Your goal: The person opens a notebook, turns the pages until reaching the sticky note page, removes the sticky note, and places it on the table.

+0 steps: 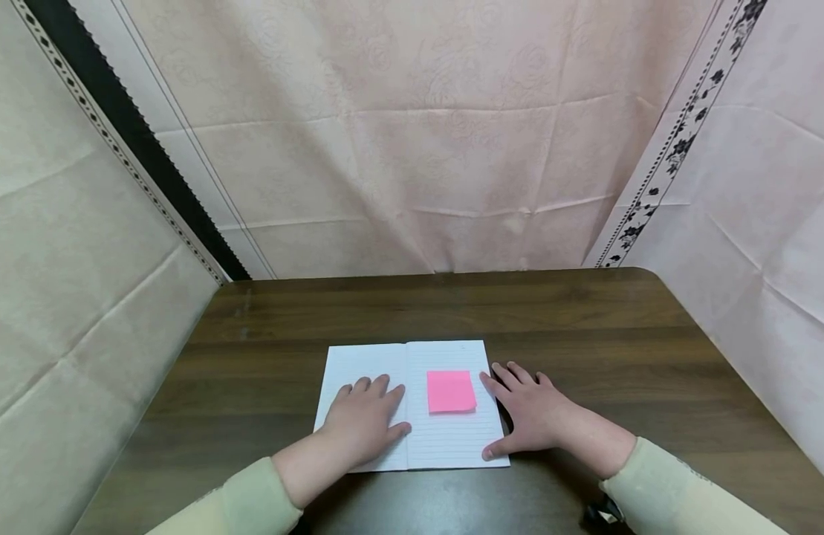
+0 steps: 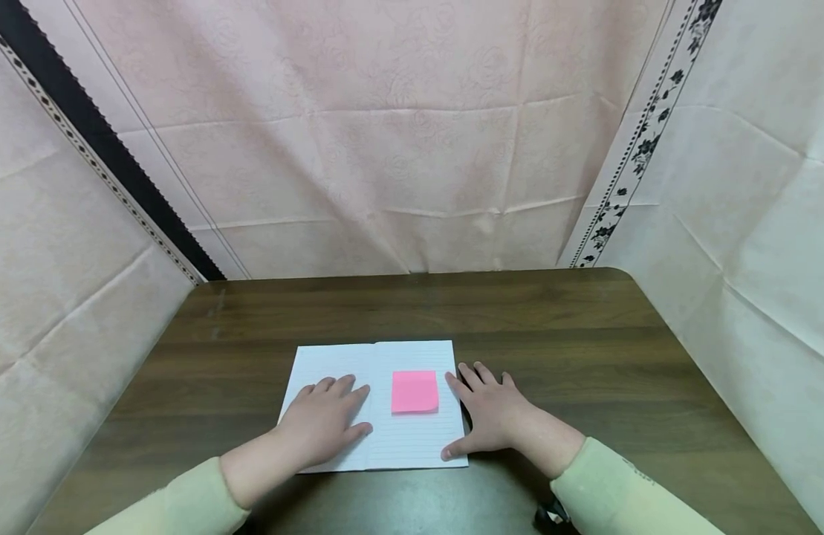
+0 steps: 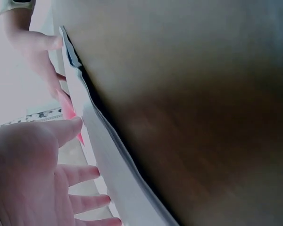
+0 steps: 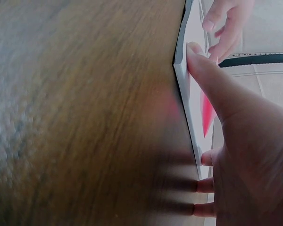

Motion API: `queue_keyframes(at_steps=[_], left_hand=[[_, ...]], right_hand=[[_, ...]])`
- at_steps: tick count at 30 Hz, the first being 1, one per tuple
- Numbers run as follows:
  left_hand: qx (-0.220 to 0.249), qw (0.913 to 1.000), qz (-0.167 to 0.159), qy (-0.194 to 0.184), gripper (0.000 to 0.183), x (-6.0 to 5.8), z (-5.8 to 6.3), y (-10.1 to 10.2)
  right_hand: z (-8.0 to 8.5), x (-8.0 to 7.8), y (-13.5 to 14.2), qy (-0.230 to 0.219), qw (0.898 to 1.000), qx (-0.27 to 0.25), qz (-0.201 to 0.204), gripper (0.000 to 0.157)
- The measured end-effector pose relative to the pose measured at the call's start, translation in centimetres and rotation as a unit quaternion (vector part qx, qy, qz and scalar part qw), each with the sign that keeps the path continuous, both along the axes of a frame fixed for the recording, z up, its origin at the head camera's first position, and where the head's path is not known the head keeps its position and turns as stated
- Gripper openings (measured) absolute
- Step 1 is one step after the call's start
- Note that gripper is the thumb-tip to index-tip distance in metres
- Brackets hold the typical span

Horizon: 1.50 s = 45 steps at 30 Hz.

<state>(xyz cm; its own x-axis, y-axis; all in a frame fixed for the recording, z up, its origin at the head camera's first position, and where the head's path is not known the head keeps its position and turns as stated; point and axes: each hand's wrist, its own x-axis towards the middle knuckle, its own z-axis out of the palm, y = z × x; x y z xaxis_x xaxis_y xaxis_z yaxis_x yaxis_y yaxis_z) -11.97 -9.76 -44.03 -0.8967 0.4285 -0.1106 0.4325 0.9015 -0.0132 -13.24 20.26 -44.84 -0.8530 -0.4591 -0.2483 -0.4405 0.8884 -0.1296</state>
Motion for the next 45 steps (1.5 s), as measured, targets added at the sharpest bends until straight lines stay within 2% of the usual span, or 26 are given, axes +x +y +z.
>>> queue_keyframes(at_steps=[5,11,18,24,45], left_hand=[[0.02,0.9985,0.034,-0.037,0.073,-0.9,-0.6,0.4],[0.04,0.9942,0.073,-0.068,0.081,-2.0,-0.6,0.8],[0.029,0.9897,0.108,-0.089,0.09,-2.6,-0.8,0.9],[0.022,0.9886,0.119,-0.09,0.093,-2.7,-0.9,0.8],[0.026,0.9876,0.118,-0.101,0.092,-2.8,-0.6,0.7]], right_hand=[[-0.1,0.0,0.1,-0.001,1.0,0.001,-0.002,0.125],[-0.1,-0.1,0.1,0.0,1.0,0.0,-0.002,0.125],[0.1,-0.1,0.0,-0.001,1.0,0.002,-0.001,0.124],[0.2,-0.1,-0.1,-0.001,1.0,0.003,0.001,0.124],[0.1,-0.1,0.0,-0.006,1.0,-0.004,-0.005,0.124]])
